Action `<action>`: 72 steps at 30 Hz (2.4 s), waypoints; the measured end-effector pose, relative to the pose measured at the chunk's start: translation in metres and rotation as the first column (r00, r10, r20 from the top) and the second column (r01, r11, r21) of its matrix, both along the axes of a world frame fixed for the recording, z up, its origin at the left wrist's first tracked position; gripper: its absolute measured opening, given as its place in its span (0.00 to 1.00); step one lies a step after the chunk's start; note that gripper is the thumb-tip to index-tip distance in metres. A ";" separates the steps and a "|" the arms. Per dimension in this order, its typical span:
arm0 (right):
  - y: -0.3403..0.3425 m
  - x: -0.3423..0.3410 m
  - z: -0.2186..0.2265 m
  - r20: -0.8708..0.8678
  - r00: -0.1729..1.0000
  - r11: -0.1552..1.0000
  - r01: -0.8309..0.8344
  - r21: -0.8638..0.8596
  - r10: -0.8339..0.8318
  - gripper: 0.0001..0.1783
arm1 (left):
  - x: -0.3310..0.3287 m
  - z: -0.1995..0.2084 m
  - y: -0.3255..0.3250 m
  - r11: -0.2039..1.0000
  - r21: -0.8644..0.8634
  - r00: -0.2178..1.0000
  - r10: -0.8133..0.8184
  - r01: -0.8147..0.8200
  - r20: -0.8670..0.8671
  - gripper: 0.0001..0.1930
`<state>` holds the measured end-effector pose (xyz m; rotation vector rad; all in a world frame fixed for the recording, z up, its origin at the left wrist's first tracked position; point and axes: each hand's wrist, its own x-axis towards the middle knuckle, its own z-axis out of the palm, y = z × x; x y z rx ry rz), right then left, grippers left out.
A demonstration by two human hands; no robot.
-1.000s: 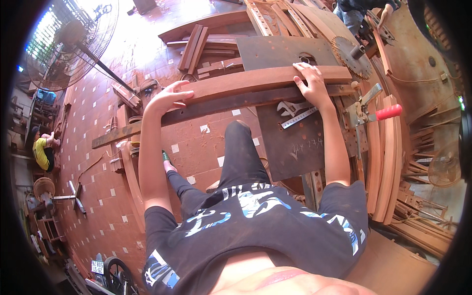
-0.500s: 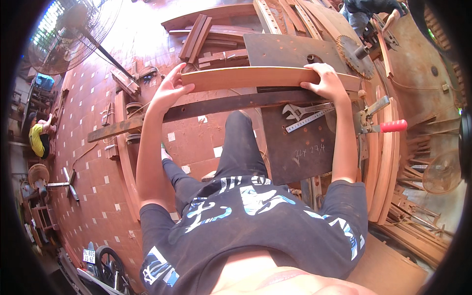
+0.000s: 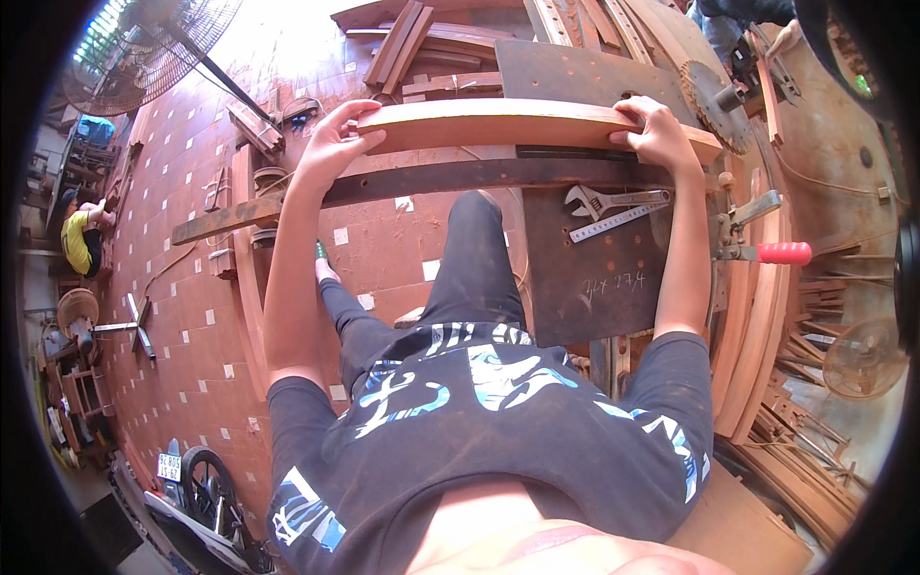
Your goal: The person repeatedly rubs a curved wooden piece against a stationary surface in a workshop, likely sanding or smoothing it. The hands hold the wood and move it back and forth along the surface throughout the clip.
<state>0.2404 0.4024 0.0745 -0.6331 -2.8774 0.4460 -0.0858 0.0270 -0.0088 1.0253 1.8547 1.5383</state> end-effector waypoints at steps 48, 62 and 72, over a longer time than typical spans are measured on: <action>-0.007 -0.001 -0.029 -0.328 0.943 0.941 0.060 0.334 0.056 0.27 | 0.002 -0.001 0.007 0.912 -0.384 0.974 0.198 -0.143 0.107 0.38; -0.016 0.008 -0.004 -0.187 0.982 0.987 0.062 0.148 -0.034 0.22 | -0.011 0.002 0.007 0.917 -0.399 0.948 0.150 -0.026 0.282 0.40; -0.012 0.012 -0.005 -0.102 0.994 0.996 0.035 -0.087 -0.044 0.18 | -0.004 0.007 0.003 0.930 -0.367 0.955 0.134 -0.028 0.266 0.39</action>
